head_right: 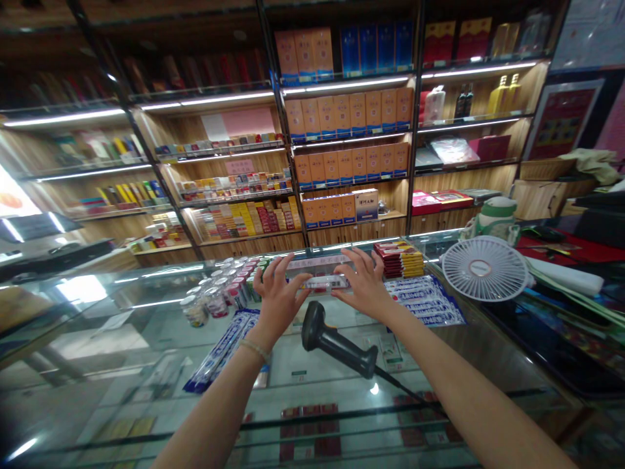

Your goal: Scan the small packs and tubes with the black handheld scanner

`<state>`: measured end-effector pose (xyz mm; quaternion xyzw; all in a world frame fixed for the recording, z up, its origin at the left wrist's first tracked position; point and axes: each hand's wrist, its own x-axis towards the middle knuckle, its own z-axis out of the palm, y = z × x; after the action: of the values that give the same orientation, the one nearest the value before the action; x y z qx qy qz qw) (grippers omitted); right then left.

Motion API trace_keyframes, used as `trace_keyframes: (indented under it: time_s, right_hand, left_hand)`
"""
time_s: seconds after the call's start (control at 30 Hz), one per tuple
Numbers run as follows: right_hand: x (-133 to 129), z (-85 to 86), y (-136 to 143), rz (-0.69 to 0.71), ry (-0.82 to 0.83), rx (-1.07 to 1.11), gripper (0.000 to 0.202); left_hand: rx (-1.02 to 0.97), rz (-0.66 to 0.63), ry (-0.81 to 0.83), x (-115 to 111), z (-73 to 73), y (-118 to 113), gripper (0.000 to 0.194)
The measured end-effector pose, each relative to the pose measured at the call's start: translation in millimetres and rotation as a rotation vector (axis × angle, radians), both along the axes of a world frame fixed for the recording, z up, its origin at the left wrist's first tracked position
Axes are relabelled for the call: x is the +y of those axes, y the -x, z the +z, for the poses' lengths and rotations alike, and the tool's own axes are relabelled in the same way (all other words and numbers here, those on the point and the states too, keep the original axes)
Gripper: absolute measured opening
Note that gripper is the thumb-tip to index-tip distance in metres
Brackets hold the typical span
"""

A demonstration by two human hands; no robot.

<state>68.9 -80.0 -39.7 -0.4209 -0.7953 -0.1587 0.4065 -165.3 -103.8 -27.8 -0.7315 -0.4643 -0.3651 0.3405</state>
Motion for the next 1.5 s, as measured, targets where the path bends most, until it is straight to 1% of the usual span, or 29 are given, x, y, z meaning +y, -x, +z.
trace_keyframes:
  time_s: [0.2, 0.43, 0.6, 0.73, 0.87, 0.93, 1.0, 1.1, 1.2, 1.27, 1.37, 1.5]
  right_hand:
    - [4, -3.9, -2, -0.020, -0.052, -0.021, 0.028]
    - [6, -6.8, -2, -0.043, -0.067, -0.040, 0.027]
    - [6, -2.0, -1, -0.031, -0.070, -0.053, 0.025]
    - [5, 7.8, 0, -0.027, -0.067, -0.134, 0.024]
    - [-8, 20.2, 4, -0.078, -0.042, -0.220, 0.035]
    - [-21, 24.3, 7, -0.110, -0.035, -0.222, 0.042]
    - [-38, 24.8, 11, -0.139, -0.022, -0.207, 0.047]
    - [-65, 16.8, 18, -0.169, 0.043, -0.210, 0.054]
    - [-88, 0.8, 25, -0.207, 0.157, -0.224, 0.061]
    - [-99, -10.6, 29, -0.210, 0.204, -0.247, 0.068]
    - [-108, -23.4, 36, -0.232, 0.231, -0.261, 0.071]
    - [-111, -31.5, 47, -0.266, 0.229, -0.252, 0.065]
  left_hand:
    - [-0.010, 0.007, 0.011, 0, 0.4, 0, 0.023]
    - [-0.027, -0.003, 0.040, 0, -0.2, 0, 0.021]
    - [-0.046, -0.008, 0.037, 1, -0.1, 2, 0.022]
    - [-0.070, -0.003, 0.035, 3, 0.5, 6, 0.023]
    - [-0.092, -0.007, 0.058, 3, 1.3, 10, 0.022]
    - [-0.107, -0.018, 0.068, 2, 1.2, 11, 0.022]
    - [-0.125, -0.023, 0.073, 2, 0.7, 12, 0.022]
    - [-0.143, -0.022, 0.082, 2, -0.1, 12, 0.022]
    - [-0.154, -0.023, 0.093, 3, -0.7, 13, 0.023]
    - [-0.165, -0.022, 0.100, 3, -1.0, 14, 0.025]
    - [-0.176, -0.026, 0.110, 3, -1.0, 14, 0.026]
    - [-0.180, -0.028, 0.112, 3, -0.4, 13, 0.025]
